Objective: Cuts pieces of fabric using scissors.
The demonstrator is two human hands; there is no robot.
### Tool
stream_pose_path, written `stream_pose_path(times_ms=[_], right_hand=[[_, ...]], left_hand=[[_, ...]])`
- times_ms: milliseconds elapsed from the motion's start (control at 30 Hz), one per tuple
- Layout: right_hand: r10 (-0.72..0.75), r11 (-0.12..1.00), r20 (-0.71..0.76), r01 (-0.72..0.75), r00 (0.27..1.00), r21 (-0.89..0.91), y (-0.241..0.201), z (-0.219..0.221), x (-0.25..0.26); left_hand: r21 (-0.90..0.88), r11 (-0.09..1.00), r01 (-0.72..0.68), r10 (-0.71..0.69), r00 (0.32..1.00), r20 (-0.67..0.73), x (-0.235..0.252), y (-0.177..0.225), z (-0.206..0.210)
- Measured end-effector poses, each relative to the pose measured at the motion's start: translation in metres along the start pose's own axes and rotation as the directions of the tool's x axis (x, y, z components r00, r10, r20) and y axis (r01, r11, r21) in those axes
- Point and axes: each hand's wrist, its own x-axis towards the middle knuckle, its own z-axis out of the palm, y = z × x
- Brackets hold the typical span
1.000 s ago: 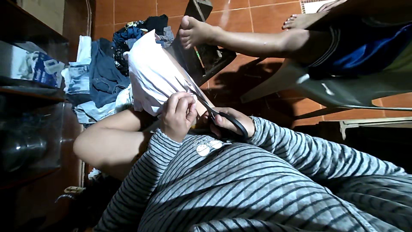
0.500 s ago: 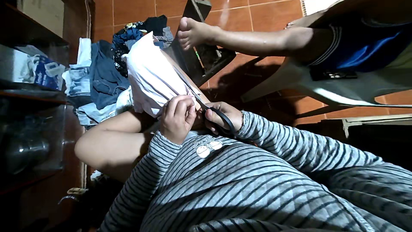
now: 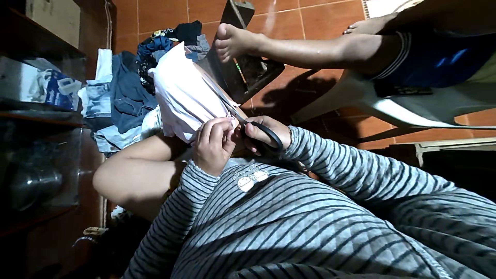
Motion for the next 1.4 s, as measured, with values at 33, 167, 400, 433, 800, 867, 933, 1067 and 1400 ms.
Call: stream_pose_path(times_ms=[33,167,400,433,800,867,933,1067,1400], right_hand=[[0.006,1.000,-0.001,-0.006,1.000,-0.007,0.000,0.000,0.001],[0.021,1.000,-0.040,-0.021,0.999,-0.002,0.001,0.002,0.000],[0.016,0.999,-0.037,-0.017,0.999,-0.030,-0.010,0.003,0.006],[0.005,1.000,-0.031,-0.006,1.000,-0.023,-0.011,0.003,0.008],[0.022,1.000,-0.070,-0.022,0.997,-0.003,-0.012,0.006,0.013],[0.027,1.000,-0.086,-0.027,0.996,0.005,-0.013,0.007,0.013],[0.015,1.000,-0.072,-0.015,0.997,-0.007,-0.014,0.006,0.016],[-0.069,0.996,0.011,0.069,0.998,0.059,0.016,-0.010,0.034],[0.041,0.997,-0.052,-0.044,0.998,-0.066,-0.028,0.006,0.022]], left_hand=[[-0.002,1.000,-0.001,0.001,1.000,-0.002,0.000,0.000,0.000],[0.000,1.000,0.006,-0.006,1.000,-0.004,-0.001,0.000,0.001],[0.004,1.000,-0.010,0.010,1.000,-0.002,-0.002,-0.001,0.001],[0.013,1.000,-0.011,0.011,1.000,-0.003,-0.002,-0.001,0.001],[0.009,1.000,0.004,-0.004,1.000,-0.005,-0.003,0.000,0.001],[0.010,1.000,0.002,-0.001,1.000,-0.006,-0.003,0.000,0.000],[0.012,1.000,-0.003,0.004,1.000,-0.010,-0.003,0.000,0.001],[0.019,1.000,-0.002,0.002,1.000,-0.013,-0.004,-0.001,0.002],[0.023,1.000,0.000,0.000,1.000,0.000,-0.003,0.000,0.000]])
